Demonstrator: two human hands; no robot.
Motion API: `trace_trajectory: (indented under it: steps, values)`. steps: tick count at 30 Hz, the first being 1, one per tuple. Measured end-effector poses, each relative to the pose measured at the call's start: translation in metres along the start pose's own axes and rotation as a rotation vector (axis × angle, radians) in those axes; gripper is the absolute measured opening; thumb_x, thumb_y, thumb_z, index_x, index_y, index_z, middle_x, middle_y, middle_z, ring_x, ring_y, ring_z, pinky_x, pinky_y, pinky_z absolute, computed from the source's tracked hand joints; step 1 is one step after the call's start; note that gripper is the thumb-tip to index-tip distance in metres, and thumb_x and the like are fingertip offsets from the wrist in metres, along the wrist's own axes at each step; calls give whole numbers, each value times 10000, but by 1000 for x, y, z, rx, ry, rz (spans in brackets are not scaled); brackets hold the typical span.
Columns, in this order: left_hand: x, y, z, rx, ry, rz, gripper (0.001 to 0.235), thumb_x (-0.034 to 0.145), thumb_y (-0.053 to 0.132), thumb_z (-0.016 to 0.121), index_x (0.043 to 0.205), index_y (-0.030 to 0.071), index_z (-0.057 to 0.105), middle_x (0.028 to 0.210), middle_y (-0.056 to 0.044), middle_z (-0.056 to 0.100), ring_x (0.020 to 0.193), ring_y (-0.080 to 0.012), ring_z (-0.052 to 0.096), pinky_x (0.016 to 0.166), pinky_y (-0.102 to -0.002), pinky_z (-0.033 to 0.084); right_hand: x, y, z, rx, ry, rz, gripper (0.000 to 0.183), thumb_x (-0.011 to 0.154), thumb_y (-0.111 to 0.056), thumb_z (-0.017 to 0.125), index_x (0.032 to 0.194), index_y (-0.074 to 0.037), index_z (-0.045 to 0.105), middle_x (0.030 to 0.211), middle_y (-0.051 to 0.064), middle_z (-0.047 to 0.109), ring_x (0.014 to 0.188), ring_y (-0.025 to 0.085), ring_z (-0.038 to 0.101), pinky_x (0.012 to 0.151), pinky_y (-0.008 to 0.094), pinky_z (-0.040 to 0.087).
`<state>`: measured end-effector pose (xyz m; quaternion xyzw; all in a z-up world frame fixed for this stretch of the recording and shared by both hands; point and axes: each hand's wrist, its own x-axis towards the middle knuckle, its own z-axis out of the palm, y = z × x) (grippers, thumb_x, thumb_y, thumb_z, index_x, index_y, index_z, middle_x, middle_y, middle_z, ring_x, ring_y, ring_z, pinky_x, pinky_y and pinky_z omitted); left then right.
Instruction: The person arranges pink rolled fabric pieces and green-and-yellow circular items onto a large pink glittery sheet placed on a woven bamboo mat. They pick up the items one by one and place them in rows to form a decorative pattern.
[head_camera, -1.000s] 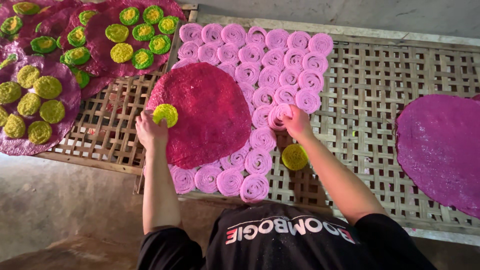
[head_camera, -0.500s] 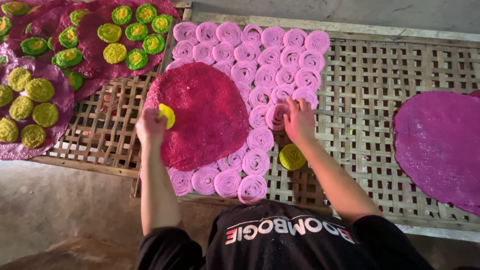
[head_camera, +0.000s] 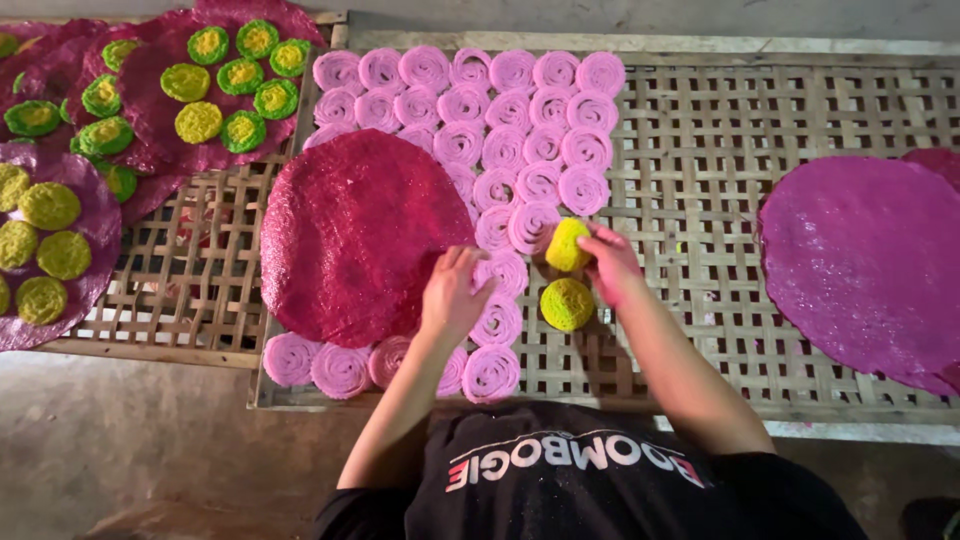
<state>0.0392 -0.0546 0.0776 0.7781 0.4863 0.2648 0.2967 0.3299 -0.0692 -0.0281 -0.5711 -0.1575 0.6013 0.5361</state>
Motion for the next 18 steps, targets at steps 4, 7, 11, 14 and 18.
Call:
trace_trajectory:
  steps: [4,7,11,14,18]
  values:
    - [-9,-19,-4,212,34,-3,491,743,205,834,1185,111,644,1215,-124,612,1122,-365,572,955,-471,491,28,9,-26,-327,-15,-372,375,941,-37,619,1313,-37,669,1180,124,720,1041,238,715,906,352,562]
    - [-14,-27,-3,309,57,-60,562,704,222,855,1193,86,611,1244,-138,580,1134,-377,561,904,-498,472,35,12,-24,-774,120,-664,343,907,-59,662,1249,-33,679,1120,153,733,1030,305,720,897,383,553]
    - [-20,-36,0,326,66,-98,550,717,215,844,1197,98,604,1231,-136,566,1140,-375,555,930,-492,479,20,-2,-12,-1003,218,-909,369,888,-114,709,1251,-69,661,1163,167,689,1084,386,670,946,440,539]
    - [-23,-43,2,325,99,-44,483,751,200,819,1174,89,613,1213,-140,584,1113,-373,573,923,-481,505,-8,-15,1,-1156,289,-962,624,779,-183,799,1338,3,591,1214,230,583,1097,446,565,926,503,477]
    - [-23,-55,2,238,195,-46,289,847,167,777,1093,88,646,1095,-135,647,1012,-347,646,824,-453,554,-69,-9,2,-1388,151,-651,380,889,-281,828,1164,-79,661,1184,169,573,1134,387,561,941,498,468]
